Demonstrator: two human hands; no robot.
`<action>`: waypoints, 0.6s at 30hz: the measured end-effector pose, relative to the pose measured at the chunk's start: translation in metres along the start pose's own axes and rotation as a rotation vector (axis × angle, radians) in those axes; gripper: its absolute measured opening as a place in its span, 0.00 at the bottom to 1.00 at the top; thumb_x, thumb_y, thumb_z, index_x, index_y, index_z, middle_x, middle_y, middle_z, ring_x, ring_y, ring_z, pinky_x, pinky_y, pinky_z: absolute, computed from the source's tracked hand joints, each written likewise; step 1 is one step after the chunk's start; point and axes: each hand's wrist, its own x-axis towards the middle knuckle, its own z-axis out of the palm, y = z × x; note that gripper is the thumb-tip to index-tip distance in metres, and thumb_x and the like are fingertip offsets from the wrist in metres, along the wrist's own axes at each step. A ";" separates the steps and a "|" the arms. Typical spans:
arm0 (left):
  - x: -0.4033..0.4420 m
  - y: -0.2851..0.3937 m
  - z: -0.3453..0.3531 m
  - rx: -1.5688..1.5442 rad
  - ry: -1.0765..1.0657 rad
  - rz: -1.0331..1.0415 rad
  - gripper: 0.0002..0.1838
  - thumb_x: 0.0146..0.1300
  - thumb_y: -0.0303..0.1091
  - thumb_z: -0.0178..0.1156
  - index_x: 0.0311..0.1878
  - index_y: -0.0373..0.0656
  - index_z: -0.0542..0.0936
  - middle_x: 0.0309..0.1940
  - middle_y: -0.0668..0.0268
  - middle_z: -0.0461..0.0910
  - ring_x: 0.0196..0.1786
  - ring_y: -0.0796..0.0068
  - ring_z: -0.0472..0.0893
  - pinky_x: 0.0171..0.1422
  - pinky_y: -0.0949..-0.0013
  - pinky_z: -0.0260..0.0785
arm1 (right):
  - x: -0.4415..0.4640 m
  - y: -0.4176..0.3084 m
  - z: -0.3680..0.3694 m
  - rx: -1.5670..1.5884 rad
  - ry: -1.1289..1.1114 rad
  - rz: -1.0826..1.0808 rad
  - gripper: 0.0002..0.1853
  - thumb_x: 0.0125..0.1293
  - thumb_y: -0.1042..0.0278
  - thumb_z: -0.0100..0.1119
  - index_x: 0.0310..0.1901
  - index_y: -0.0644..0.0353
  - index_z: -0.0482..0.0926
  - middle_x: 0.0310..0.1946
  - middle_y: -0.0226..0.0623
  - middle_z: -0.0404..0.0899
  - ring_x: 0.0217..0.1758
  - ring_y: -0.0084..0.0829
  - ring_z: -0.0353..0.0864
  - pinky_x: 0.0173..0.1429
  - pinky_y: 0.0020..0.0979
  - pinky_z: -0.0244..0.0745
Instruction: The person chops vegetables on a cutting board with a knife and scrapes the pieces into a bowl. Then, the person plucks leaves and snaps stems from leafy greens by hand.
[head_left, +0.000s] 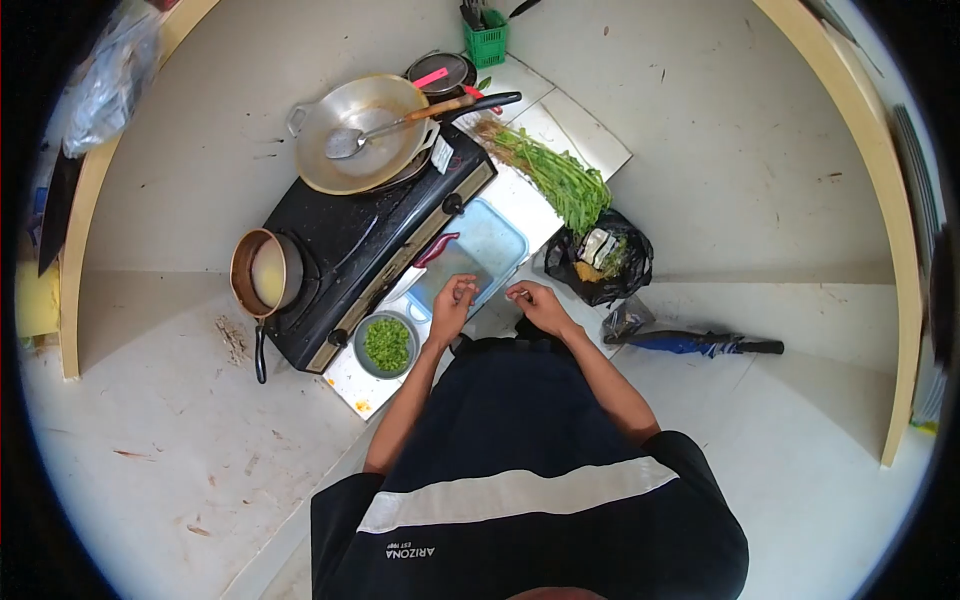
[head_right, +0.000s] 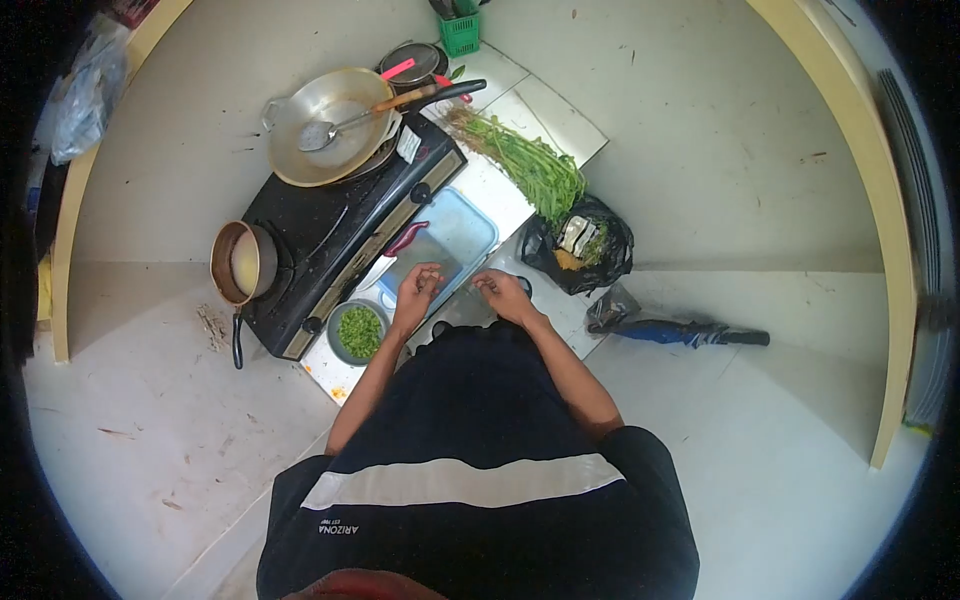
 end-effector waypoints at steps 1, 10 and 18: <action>0.007 0.003 0.007 -0.005 -0.001 -0.013 0.12 0.77 0.32 0.58 0.58 0.41 0.80 0.38 0.67 0.85 0.34 0.82 0.77 0.40 0.74 0.72 | 0.003 0.005 -0.009 -0.004 -0.006 -0.003 0.11 0.72 0.71 0.58 0.51 0.63 0.84 0.47 0.43 0.87 0.49 0.39 0.87 0.54 0.38 0.81; 0.057 0.007 0.080 -0.149 -0.053 -0.147 0.12 0.78 0.34 0.56 0.59 0.43 0.80 0.41 0.68 0.85 0.37 0.83 0.77 0.41 0.76 0.70 | 0.001 0.048 -0.100 -0.063 -0.003 0.014 0.11 0.73 0.70 0.58 0.52 0.63 0.84 0.44 0.41 0.88 0.45 0.34 0.88 0.52 0.36 0.80; 0.087 0.005 0.129 -0.216 -0.027 -0.160 0.11 0.78 0.31 0.55 0.59 0.45 0.80 0.42 0.68 0.84 0.36 0.82 0.77 0.40 0.76 0.71 | -0.017 0.099 -0.139 0.023 0.056 0.187 0.10 0.77 0.69 0.57 0.53 0.63 0.82 0.42 0.33 0.87 0.41 0.23 0.85 0.47 0.28 0.79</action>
